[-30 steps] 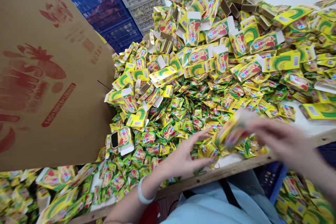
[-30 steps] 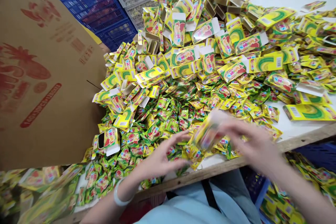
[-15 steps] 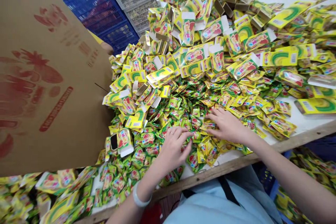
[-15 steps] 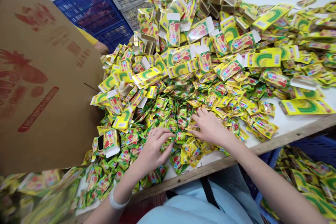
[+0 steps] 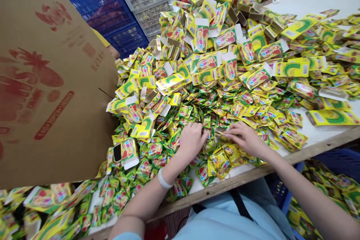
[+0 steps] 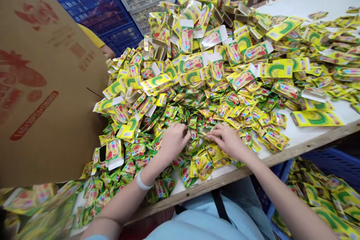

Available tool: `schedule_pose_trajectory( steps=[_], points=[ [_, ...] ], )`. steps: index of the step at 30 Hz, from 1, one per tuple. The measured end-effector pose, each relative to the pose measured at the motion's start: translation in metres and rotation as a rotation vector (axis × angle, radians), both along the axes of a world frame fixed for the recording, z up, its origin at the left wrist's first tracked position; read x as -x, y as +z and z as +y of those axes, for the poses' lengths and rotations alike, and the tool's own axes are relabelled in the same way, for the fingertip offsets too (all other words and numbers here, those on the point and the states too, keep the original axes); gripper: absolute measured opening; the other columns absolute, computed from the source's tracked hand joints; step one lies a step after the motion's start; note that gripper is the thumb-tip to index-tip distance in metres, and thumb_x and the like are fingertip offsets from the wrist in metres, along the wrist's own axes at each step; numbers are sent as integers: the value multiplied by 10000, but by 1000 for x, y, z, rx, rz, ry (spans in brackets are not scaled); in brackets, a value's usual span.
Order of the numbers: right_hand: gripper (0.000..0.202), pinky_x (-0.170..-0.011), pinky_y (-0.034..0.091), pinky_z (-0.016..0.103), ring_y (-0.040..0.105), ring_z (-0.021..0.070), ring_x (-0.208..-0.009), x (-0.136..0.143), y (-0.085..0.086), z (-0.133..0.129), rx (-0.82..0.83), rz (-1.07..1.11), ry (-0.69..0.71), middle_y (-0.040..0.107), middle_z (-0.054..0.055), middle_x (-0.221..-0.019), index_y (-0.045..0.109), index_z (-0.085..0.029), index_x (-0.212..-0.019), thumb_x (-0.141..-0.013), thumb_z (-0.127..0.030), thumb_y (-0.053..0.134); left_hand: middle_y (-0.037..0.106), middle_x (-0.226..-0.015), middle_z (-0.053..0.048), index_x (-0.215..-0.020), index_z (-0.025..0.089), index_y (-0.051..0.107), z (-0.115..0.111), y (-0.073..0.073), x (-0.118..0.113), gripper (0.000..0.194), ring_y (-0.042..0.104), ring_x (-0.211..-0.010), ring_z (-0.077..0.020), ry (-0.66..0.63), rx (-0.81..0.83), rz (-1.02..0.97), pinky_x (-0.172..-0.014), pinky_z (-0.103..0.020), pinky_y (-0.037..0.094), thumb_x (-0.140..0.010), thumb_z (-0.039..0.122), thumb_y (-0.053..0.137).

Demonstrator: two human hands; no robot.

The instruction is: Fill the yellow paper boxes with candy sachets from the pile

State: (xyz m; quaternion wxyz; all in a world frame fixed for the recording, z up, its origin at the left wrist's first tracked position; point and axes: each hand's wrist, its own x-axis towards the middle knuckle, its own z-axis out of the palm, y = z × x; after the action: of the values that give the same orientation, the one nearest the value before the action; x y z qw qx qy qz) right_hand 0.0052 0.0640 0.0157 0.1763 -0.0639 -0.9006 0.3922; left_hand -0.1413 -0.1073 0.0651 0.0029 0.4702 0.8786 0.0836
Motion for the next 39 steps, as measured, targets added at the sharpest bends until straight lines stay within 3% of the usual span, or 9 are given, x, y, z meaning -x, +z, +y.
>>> schedule_pose_trajectory(
  steps=[8,11,14,20,24,27,31,35,39],
  points=[
    [378,-497,442,246,530,133,-547,9,27,-9,627,89,-84,597,-2,-654,692,-191,-844,-920,-530,543,497,-642,58,-927,203,517,-19,11,0,247,485,-590,-119,72,-487,-961,-611,-258,445,-918,450,530],
    [326,-581,468,253,561,145,-635,19,28,-22,571,155,-110,621,13,-730,659,-193,-892,-956,-473,505,548,-677,46,-1054,212,530,-17,13,-16,372,545,-606,-125,119,-533,-1313,-635,-285,526,-883,540,575],
    [265,-648,477,265,581,157,-687,25,26,-33,404,207,-130,652,30,-785,640,-201,-946,-989,-385,454,633,-778,-8,-1099,212,581,-14,16,-26,417,627,-685,-158,157,-578,-1451,-675,-322,576,-881,568,570],
    [271,-702,527,289,645,173,-738,24,24,-30,240,275,-64,700,45,-862,647,-219,-994,-1009,-291,387,692,-990,-75,-1128,176,616,-13,8,-24,478,665,-908,-233,166,-636,-1338,-754,-381,603,-867,576,589],
    [208,-952,503,445,624,263,-1085,15,29,-13,49,376,-274,681,114,-1102,653,-222,-1075,-966,-334,516,668,-1052,-90,-1136,168,611,-20,-1,-15,458,646,-950,-231,207,-755,-1047,-833,-394,587,-907,558,540],
    [455,-874,552,430,630,269,-1082,13,34,-20,178,319,-324,636,151,-1213,530,-205,-1334,-941,-432,562,657,-1068,-100,-1190,170,592,-24,-3,-15,454,640,-989,-244,196,-740,-982,-865,-406,576,-932,534,508],
    [526,-742,579,381,684,214,-782,18,39,-47,320,-3,-38,704,117,-983,381,-149,-1481,-1022,-405,356,639,-1138,-105,-1269,189,553,-23,4,-22,449,612,-1078,-250,169,-718,-1093,-925,-415,553,-945,496,499],
    [508,-799,573,408,682,220,-782,21,38,-58,259,-41,79,695,89,-874,374,-151,-1491,-1016,-330,353,633,-1013,-70,-1329,198,503,-24,12,-26,485,636,-917,-218,180,-691,-1293,-799,-388,590,-947,496,497],
    [566,-630,607,346,687,188,-672,22,30,-58,624,-47,108,702,70,-894,352,-189,-1495,-980,-393,468,651,-1011,-80,-1338,191,502,-27,8,-33,427,641,-968,-233,111,-673,-1054,-918,-414,539,-981,422,464]
  ],
)
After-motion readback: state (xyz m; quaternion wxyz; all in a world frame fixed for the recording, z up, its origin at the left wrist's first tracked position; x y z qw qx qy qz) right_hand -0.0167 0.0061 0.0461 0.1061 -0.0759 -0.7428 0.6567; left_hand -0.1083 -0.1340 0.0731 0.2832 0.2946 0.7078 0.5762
